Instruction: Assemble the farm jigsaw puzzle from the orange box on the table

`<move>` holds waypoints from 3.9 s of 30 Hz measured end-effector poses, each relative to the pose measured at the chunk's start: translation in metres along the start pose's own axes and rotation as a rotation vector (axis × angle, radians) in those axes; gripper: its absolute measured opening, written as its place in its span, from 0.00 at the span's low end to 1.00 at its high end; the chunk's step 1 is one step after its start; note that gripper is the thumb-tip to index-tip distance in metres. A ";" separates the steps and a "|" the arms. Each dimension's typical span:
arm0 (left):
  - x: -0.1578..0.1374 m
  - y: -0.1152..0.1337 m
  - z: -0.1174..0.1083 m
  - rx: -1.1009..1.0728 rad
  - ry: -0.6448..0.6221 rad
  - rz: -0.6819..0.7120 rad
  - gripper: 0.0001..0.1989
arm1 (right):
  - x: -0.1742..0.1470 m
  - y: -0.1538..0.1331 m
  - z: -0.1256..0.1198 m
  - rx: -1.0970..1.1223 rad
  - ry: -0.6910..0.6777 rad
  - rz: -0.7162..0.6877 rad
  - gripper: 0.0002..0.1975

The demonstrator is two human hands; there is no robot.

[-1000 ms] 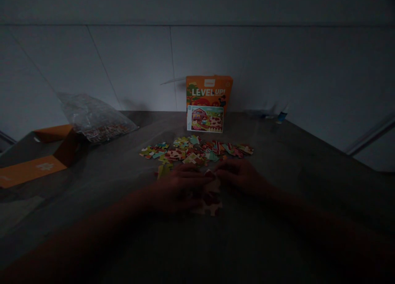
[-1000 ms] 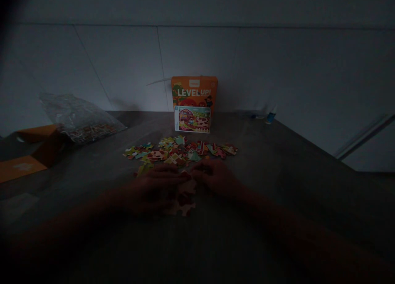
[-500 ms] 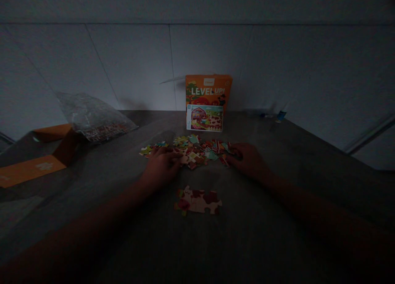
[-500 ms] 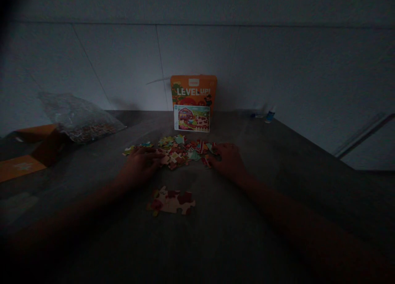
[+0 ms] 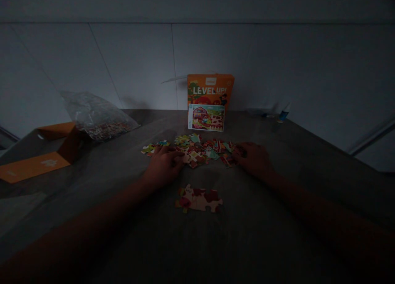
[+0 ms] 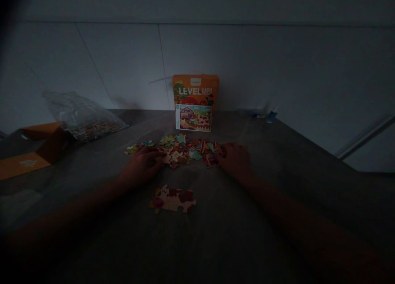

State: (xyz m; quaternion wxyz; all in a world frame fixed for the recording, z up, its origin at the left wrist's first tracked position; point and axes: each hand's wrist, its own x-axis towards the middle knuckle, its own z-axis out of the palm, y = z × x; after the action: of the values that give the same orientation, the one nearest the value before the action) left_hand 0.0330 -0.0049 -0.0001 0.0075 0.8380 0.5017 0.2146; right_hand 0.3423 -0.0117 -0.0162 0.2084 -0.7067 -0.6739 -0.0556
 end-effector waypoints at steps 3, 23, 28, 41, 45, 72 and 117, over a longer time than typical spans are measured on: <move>0.000 0.000 0.000 -0.012 0.000 0.015 0.17 | 0.001 0.002 0.000 0.029 0.008 -0.022 0.15; -0.001 0.002 -0.002 -0.049 -0.009 0.030 0.15 | 0.002 0.005 -0.003 0.207 0.009 0.118 0.21; -0.002 0.005 -0.005 -0.076 -0.006 0.083 0.16 | 0.001 0.002 -0.002 0.468 0.012 0.065 0.23; -0.015 0.022 -0.017 -0.184 -0.273 0.533 0.38 | -0.039 -0.048 -0.020 0.521 0.142 -0.613 0.26; -0.010 0.015 -0.013 -0.116 -0.231 0.335 0.36 | -0.024 -0.036 -0.012 0.433 0.322 -0.209 0.36; -0.011 0.022 -0.014 -0.072 -0.190 0.360 0.35 | -0.025 -0.039 -0.007 0.424 0.177 -0.384 0.31; -0.012 0.020 -0.008 -0.101 -0.184 0.451 0.32 | -0.017 -0.036 -0.012 0.609 0.055 -0.144 0.12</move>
State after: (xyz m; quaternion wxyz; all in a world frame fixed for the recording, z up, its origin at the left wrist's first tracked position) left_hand 0.0419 -0.0265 0.0074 0.0467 0.9433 0.2879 0.1583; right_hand 0.3085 -0.0313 -0.0038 0.4243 -0.5604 -0.7019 0.1152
